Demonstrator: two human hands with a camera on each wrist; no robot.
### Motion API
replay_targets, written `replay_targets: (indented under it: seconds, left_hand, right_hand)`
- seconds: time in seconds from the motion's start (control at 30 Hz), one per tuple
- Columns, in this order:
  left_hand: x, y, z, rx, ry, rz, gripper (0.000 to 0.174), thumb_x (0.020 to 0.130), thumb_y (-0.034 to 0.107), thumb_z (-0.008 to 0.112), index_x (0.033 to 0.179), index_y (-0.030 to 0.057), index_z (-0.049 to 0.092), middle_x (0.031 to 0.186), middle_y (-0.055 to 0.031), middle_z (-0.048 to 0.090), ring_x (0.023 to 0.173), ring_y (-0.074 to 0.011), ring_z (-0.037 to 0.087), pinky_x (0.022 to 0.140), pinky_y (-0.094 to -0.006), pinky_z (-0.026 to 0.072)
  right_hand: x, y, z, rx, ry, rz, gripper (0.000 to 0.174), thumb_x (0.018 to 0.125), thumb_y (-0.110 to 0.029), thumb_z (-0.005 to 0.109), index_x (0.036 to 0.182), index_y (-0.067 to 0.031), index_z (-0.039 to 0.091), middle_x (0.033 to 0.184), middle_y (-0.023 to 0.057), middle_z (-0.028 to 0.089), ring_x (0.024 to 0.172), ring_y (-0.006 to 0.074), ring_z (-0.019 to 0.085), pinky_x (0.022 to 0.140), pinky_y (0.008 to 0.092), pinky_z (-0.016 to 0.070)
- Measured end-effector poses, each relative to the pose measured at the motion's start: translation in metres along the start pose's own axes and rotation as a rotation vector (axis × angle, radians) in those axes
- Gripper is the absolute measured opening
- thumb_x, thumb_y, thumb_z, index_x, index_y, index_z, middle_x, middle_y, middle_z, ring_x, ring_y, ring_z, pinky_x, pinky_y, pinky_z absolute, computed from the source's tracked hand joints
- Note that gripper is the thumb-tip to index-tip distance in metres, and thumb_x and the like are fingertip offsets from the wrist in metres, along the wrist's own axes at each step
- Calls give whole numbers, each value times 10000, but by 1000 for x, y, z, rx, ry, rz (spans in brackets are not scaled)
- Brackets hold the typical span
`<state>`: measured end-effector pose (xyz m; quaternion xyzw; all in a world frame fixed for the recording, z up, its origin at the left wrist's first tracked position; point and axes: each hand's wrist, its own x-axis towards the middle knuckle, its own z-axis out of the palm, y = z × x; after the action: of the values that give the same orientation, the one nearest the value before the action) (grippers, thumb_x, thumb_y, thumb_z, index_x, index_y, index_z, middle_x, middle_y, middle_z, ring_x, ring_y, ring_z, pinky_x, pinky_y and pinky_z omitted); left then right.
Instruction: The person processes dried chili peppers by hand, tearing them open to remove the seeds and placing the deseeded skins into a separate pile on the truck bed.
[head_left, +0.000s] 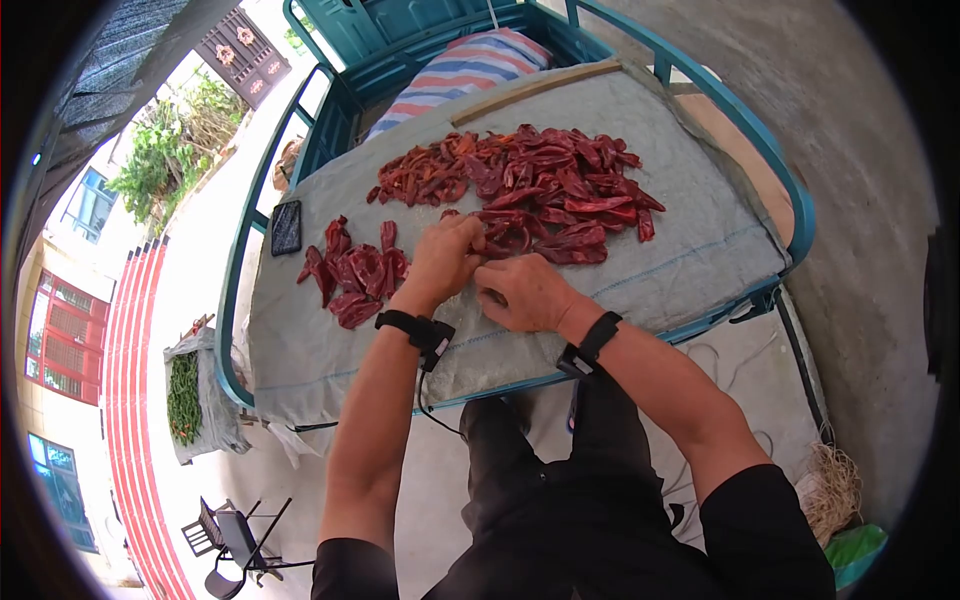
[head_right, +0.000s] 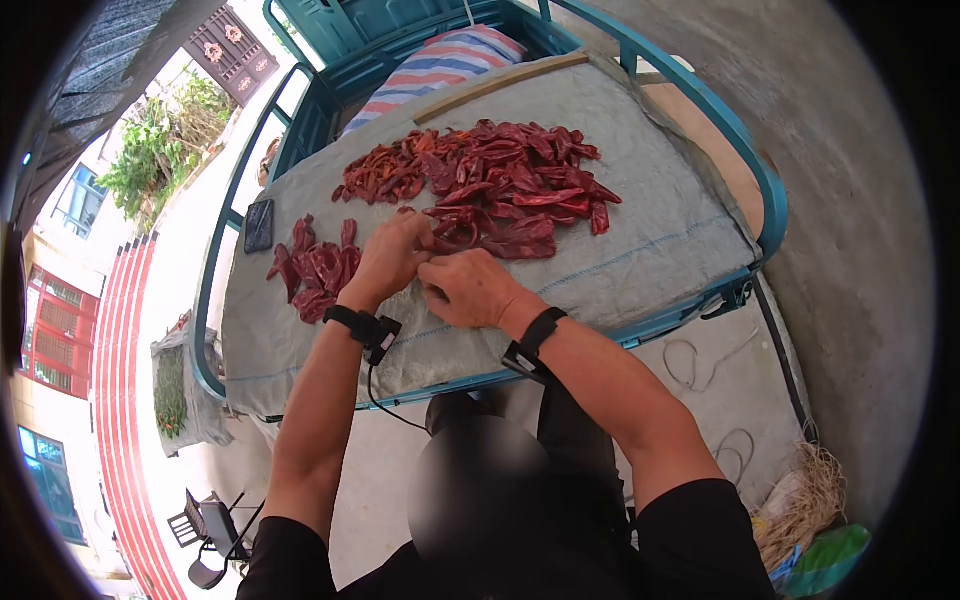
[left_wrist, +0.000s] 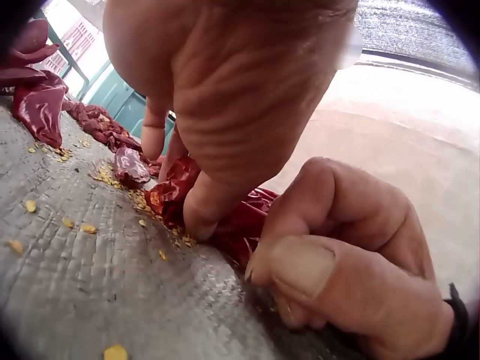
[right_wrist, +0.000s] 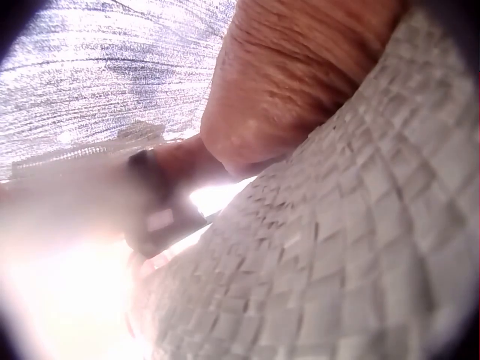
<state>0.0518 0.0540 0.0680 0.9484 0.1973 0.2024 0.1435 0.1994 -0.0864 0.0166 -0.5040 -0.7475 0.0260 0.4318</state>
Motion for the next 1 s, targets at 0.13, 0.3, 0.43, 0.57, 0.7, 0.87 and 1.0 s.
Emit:
replay_targets:
  seconds: [0.13,0.3,0.43,0.57,0.7,0.87,1.0]
  left_hand:
    - [2,3,-3,-12,43,-40,167,834,48,758,971,42,663,975,-161,726,973,-429,702,835,-509,546]
    - [-12,7,-22,-97,148,-144,219,844,74,829,987,33,668,957,-155,742,936,-402,723,811,-474,561]
    - [-31,1,-51,-213,238,-352,226,896,117,874,987,21,691,908,-85,751,797,-195,714,766,-361,580]
    - [-63,-32,-85,-263,452,-485,204,909,86,867,980,5,694,871,-50,751,769,-110,675,718,-306,561]
    - [-93,-68,-116,-172,563,-587,242,886,110,887,973,-5,693,840,-79,748,754,-150,682,731,-335,567]
    - [-116,-96,-132,113,504,-671,240,896,188,868,971,-1,741,904,-129,788,817,-241,751,796,-396,589]
    - [-126,-112,-128,165,518,-712,285,889,250,868,990,0,774,980,-166,824,893,-311,791,841,-448,591]
  right_hand:
    - [0,-2,-3,9,-37,39,146,887,-170,755,917,-85,640,862,117,720,817,388,734,721,503,588]
    - [1,-1,1,42,15,2,135,883,-124,756,911,-71,635,822,117,684,777,383,714,688,493,569]
    - [3,-2,-1,40,12,21,115,880,-129,727,894,-80,624,826,124,688,770,388,703,692,492,565]
    - [2,-2,-4,27,-24,34,100,883,-94,732,917,-66,643,823,135,673,761,387,693,690,478,556]
    - [2,0,-2,25,-16,39,97,885,-95,728,922,-64,644,833,139,673,768,388,694,696,477,557]
    - [2,0,-2,23,-11,43,100,885,-97,729,918,-61,641,841,143,676,779,389,701,702,476,559]
    - [3,-2,-3,38,-4,54,104,882,-111,718,889,-65,625,831,147,675,788,404,693,697,493,549]
